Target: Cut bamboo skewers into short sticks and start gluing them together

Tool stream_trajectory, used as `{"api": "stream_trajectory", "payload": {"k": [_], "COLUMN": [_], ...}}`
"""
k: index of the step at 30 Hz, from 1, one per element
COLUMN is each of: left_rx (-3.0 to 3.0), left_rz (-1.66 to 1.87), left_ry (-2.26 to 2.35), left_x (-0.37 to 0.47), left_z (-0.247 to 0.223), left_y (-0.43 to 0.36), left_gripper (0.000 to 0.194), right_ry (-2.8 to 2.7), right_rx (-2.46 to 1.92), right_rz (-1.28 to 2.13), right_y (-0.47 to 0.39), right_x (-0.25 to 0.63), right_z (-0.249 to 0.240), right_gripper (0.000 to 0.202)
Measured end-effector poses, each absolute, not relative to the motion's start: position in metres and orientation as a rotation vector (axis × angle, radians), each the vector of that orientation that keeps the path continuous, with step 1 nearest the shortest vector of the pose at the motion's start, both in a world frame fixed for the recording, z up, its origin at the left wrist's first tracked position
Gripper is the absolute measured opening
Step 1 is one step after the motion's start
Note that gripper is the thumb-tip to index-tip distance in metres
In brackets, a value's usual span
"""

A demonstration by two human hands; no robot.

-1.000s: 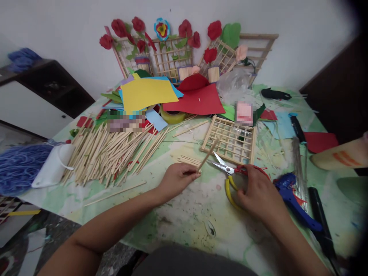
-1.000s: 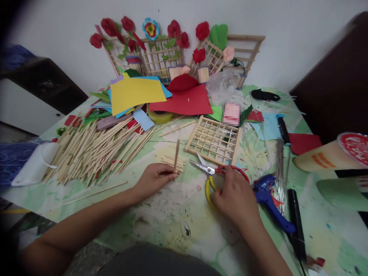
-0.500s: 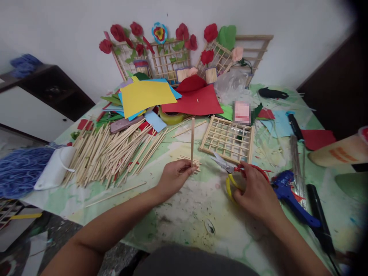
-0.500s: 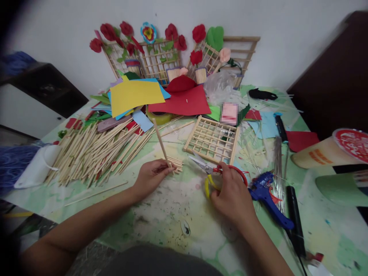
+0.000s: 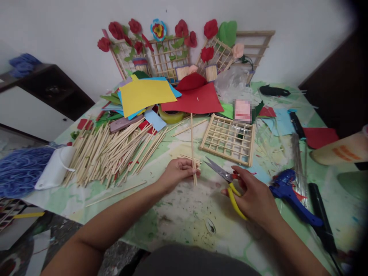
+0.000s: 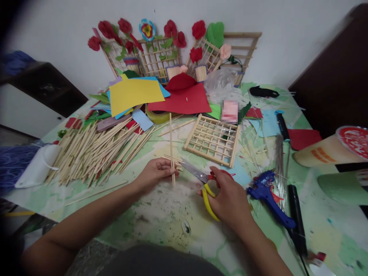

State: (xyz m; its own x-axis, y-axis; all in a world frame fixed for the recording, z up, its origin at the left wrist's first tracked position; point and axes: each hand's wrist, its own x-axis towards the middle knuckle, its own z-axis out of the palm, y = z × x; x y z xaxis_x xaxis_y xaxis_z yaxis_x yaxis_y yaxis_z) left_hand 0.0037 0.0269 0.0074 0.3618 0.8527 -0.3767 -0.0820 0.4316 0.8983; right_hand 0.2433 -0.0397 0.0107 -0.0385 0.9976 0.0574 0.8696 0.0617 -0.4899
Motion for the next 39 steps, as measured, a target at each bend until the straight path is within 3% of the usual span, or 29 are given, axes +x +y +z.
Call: {"api": "stream_trajectory", "payload": {"k": [4,11,39], "left_rx": [0.861,1.152,1.473], "left_rz": [0.616,0.408,0.271], "left_ry": [0.924,0.747,0.714], "left_x": [0.004,0.006,0.004], "left_z": [0.012,0.016,0.022], "left_y": [0.024,0.019,0.019], "left_gripper": [0.029,0.015,0.02], "right_ry": [-2.139,-2.204,-2.248], "right_rx": [-1.832,-1.742,-1.668], "right_rz": [0.544,0.759,0.824], "right_y": [-0.04,-0.044,-0.045], "right_x": [0.239,0.233,0.228], "right_z": [0.024,0.033,0.036], "right_gripper": [0.065,0.072,0.08]}}
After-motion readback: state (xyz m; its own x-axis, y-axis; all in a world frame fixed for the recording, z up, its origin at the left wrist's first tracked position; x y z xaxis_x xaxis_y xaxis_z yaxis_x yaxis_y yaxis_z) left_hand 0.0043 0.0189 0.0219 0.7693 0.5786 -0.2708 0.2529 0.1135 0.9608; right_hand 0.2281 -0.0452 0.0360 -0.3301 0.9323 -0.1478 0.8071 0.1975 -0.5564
